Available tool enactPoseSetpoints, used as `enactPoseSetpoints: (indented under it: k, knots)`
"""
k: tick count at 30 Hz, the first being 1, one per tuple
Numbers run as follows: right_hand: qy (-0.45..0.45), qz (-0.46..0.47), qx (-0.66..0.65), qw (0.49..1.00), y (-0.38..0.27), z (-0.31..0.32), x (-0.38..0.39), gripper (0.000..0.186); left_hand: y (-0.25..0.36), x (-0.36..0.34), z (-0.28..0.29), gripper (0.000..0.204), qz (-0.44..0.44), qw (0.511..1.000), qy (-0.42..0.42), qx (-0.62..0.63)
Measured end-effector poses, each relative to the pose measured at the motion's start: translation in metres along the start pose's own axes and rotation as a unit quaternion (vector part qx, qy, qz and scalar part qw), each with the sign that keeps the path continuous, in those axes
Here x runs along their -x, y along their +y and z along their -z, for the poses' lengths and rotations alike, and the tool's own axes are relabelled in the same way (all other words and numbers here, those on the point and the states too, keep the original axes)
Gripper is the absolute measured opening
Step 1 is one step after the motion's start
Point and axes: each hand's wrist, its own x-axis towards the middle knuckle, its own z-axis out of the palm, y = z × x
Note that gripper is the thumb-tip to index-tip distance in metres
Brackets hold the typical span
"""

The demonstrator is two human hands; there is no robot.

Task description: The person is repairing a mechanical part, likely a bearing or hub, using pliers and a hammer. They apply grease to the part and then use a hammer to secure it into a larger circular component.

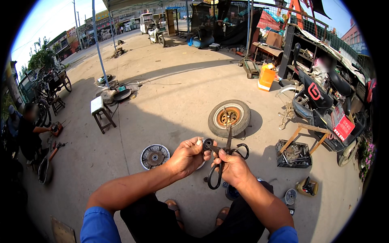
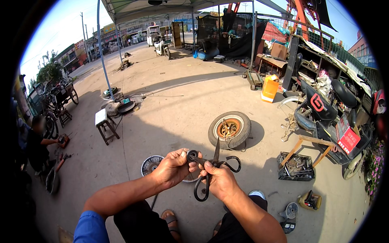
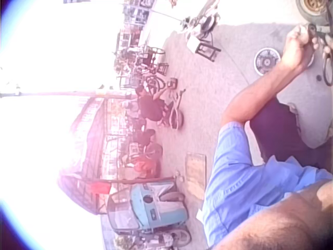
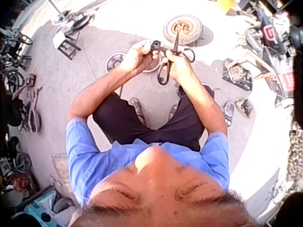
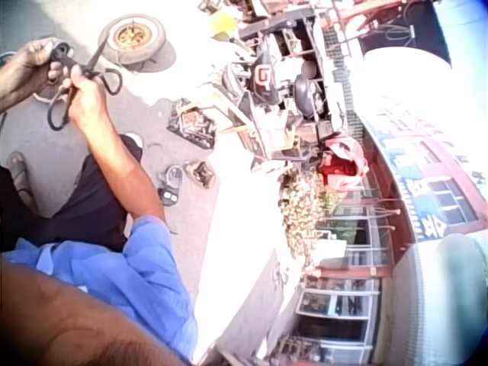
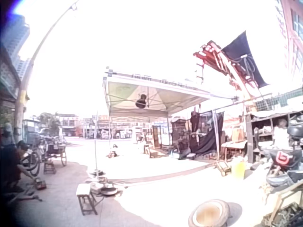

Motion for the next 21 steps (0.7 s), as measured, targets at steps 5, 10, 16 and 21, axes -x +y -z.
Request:
enactPoseSetpoints:
  k: [5, 10, 16, 21]
  knots:
    - [-0.015, 0.0, -0.003, 1.0, 0.004, 0.005, -0.003, 0.017, -0.001, -0.002, 0.007, 0.026, 0.006, 0.999, -0.027, 0.031]
    - [0.011, 0.048, -0.007, 0.999, 0.005, 0.0, -0.002, 0.014, 0.0, 0.0, 0.0, 0.025, -0.012, 1.0, 0.011, 0.008]
    - [0.037, 0.126, 0.034, 0.991, 0.005, -0.01, 0.002, 0.012, -0.002, -0.002, 0.004, 0.024, -0.02, 1.0, 0.012, -0.011]
    - [0.062, 0.179, 0.085, 0.978, 0.004, -0.014, 0.005, 0.012, -0.003, -0.001, 0.009, 0.019, -0.035, 0.998, -0.014, -0.042]
